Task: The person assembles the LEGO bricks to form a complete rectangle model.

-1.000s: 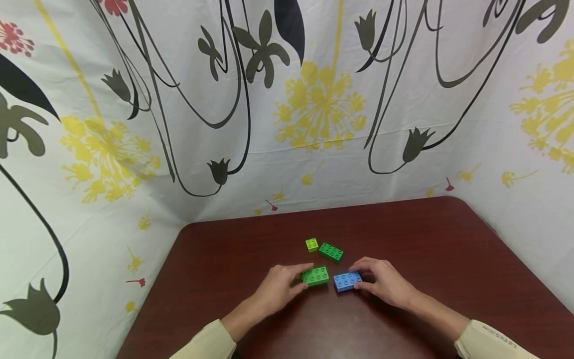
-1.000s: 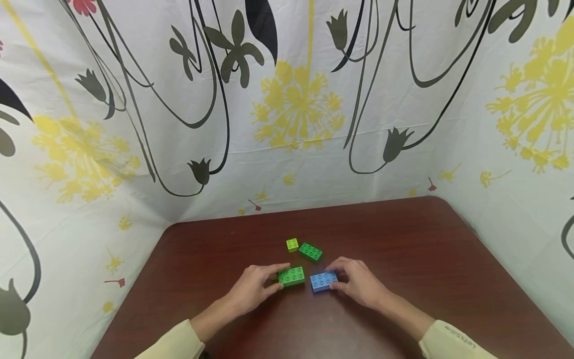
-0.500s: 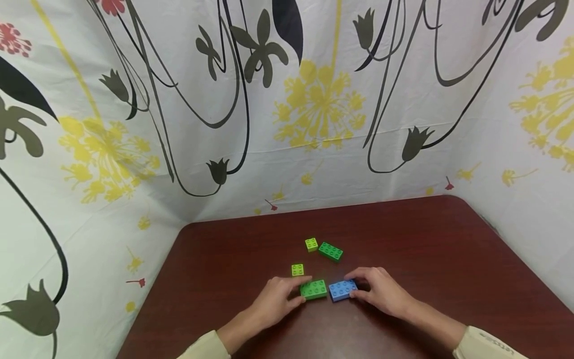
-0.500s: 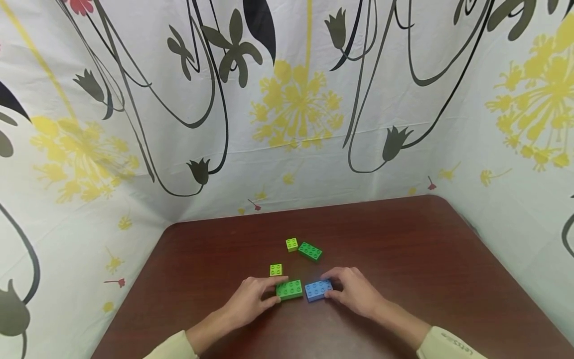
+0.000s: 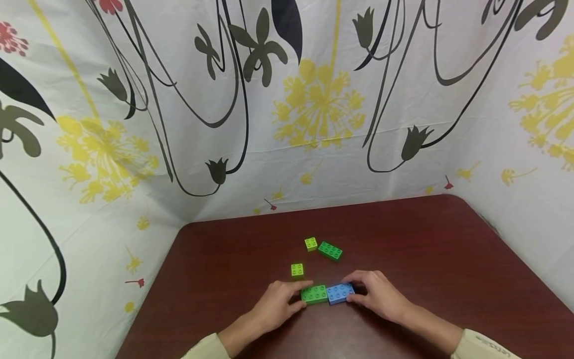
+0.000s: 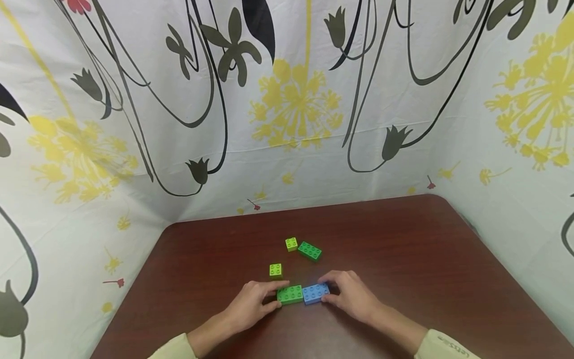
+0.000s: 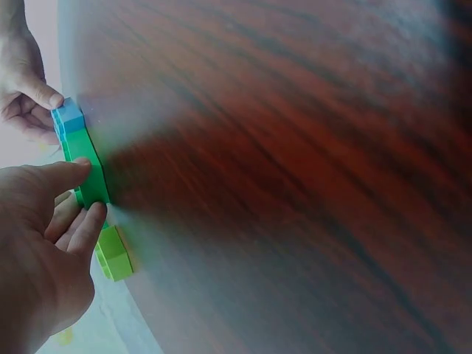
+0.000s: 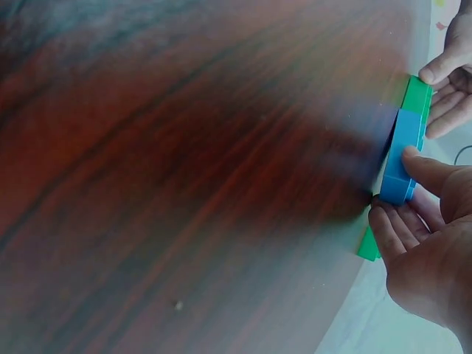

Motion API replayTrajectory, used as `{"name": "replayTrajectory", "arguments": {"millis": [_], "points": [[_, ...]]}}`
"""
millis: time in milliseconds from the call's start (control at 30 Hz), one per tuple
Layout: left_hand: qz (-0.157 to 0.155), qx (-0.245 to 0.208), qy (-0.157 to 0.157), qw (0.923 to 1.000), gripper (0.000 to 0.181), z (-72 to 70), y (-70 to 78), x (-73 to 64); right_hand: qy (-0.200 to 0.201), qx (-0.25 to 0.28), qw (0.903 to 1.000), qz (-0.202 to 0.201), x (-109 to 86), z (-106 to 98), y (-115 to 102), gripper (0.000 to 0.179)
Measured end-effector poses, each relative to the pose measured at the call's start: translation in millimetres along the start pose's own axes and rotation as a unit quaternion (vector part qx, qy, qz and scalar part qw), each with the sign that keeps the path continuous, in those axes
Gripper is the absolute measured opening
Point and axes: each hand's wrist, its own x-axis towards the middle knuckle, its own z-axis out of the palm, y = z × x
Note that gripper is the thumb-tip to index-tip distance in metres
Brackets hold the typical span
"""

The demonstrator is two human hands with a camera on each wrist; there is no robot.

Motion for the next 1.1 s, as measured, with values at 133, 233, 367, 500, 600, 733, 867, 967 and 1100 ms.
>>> {"name": "replayTrajectory", "arguments": {"millis": [133, 233, 367, 500, 600, 733, 867, 967, 1100], "points": [[0.001, 0.006, 0.000, 1.0000, 0.049, -0.4, 0.0, 0.0, 0.002, 0.003, 1.0000, 0.003, -1.0, 1.3, -0.3, 0.031], [0.001, 0.004, -0.002, 1.0000, 0.050, -0.7, -0.1, 0.1, 0.004, 0.004, 1.0000, 0.002, -1.8, 2.0, 0.1, 0.031], [-0.002, -0.008, -0.009, 0.9999, 0.050, -0.8, 0.4, 1.1, 0.006, 0.000, 1.0000, 0.002, -2.1, 2.6, 0.9, 0.032], [-0.005, -0.019, -0.014, 0.9997, 0.050, -1.3, 0.6, 1.7, -0.001, -0.003, 1.0000, 0.008, -1.9, 3.3, 1.4, 0.032], [-0.002, -0.025, -0.017, 0.9996, 0.050, -1.8, -0.1, 1.6, -0.005, -0.006, 0.9999, 0.009, -1.5, 3.8, 1.3, 0.031], [0.001, -0.035, -0.022, 0.9991, 0.050, -2.1, -1.3, 2.2, -0.004, -0.006, 0.9999, 0.008, -1.9, 3.9, 1.1, 0.031], [0.003, -0.044, -0.030, 0.9986, 0.050, -2.8, -2.1, 2.5, 0.002, -0.006, 1.0000, 0.003, -3.3, 4.2, 1.2, 0.032], [0.003, -0.048, -0.034, 0.9983, 0.050, -3.4, -2.2, 2.5, 0.009, -0.010, 0.9999, -0.002, -4.0, 4.9, 1.5, 0.032], [0.004, -0.053, -0.036, 0.9979, 0.050, -3.1, -1.9, 2.7, 0.013, -0.012, 0.9998, 0.000, -4.9, 5.4, 1.4, 0.032]]}}
